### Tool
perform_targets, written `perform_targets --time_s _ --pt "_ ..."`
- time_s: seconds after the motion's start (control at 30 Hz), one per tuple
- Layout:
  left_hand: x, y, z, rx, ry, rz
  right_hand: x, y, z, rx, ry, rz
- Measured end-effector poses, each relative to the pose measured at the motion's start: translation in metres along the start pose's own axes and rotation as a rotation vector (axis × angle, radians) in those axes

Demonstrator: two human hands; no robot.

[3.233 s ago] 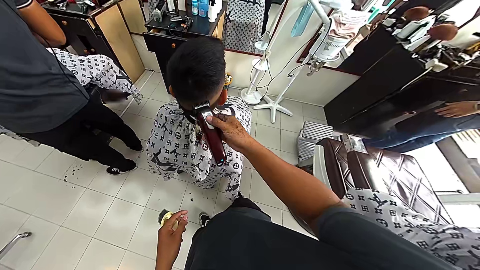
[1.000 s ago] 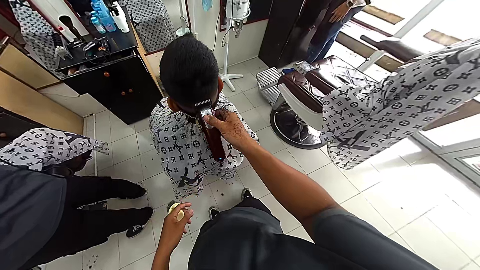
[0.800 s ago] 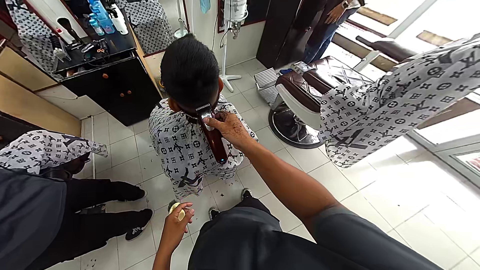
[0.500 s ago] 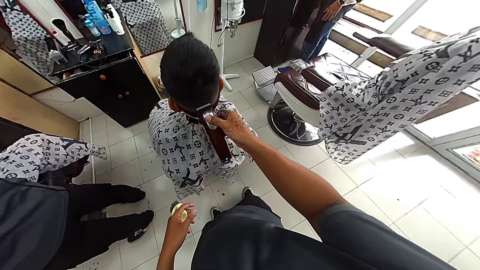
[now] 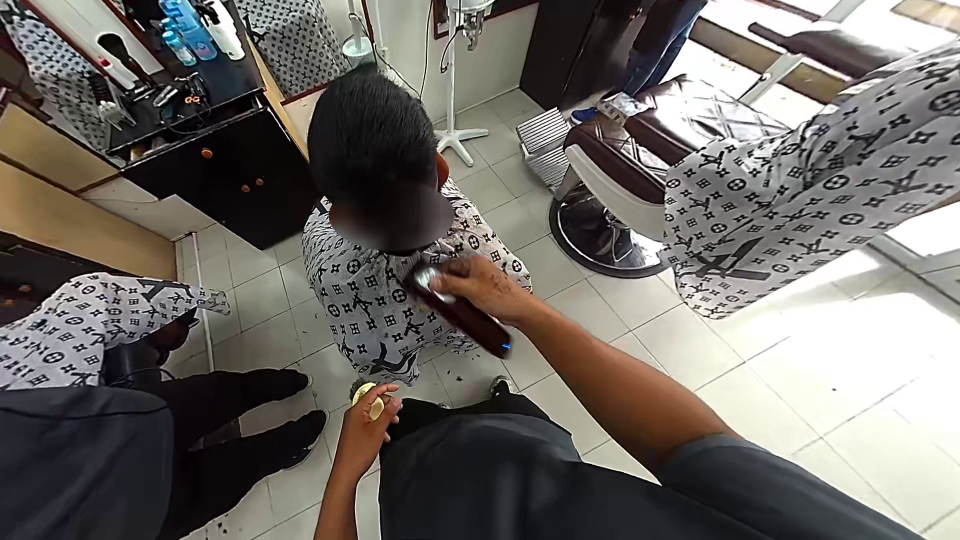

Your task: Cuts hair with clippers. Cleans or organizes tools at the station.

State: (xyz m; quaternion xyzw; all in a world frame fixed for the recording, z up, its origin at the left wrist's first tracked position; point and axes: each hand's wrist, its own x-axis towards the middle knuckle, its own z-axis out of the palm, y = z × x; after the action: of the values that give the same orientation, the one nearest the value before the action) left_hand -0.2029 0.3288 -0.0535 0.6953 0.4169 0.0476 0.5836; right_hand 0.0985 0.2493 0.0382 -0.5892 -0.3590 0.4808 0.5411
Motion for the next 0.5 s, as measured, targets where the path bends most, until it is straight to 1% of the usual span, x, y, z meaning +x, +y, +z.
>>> perform_targets --time_s 0.03,0.07,0.1,0.13,0.17,0.23,0.3,0.4,0.5 --pt "0.006 0.003 -0.005 0.000 0.003 0.022 -0.005 0.011 -0.001 0.010 -0.027 0.118" --pt "0.014 0.007 -0.010 0.004 0.003 0.044 -0.009 0.019 0.000 0.023 -0.017 0.198" --pt "0.021 0.009 -0.017 0.011 -0.003 0.068 -0.011 0.024 0.005 0.044 0.033 0.226" --pt "0.029 0.010 -0.024 0.020 -0.022 0.088 -0.010 0.025 0.013 0.059 0.110 0.207" --pt "0.037 0.012 -0.033 0.027 -0.050 0.107 -0.006 0.025 0.022 0.057 0.200 0.150" --pt "0.053 0.019 -0.052 0.033 -0.120 0.141 0.005 0.016 0.039 -0.015 0.347 0.001" --pt "0.072 0.026 -0.075 0.059 -0.198 0.182 0.014 0.001 0.057 -0.121 0.459 -0.086" --pt "0.093 0.031 -0.116 0.129 -0.296 0.260 0.024 -0.009 0.079 -0.202 0.595 -0.082" --pt "0.106 0.031 -0.150 0.181 -0.381 0.324 0.029 -0.004 0.100 -0.171 0.739 -0.104"
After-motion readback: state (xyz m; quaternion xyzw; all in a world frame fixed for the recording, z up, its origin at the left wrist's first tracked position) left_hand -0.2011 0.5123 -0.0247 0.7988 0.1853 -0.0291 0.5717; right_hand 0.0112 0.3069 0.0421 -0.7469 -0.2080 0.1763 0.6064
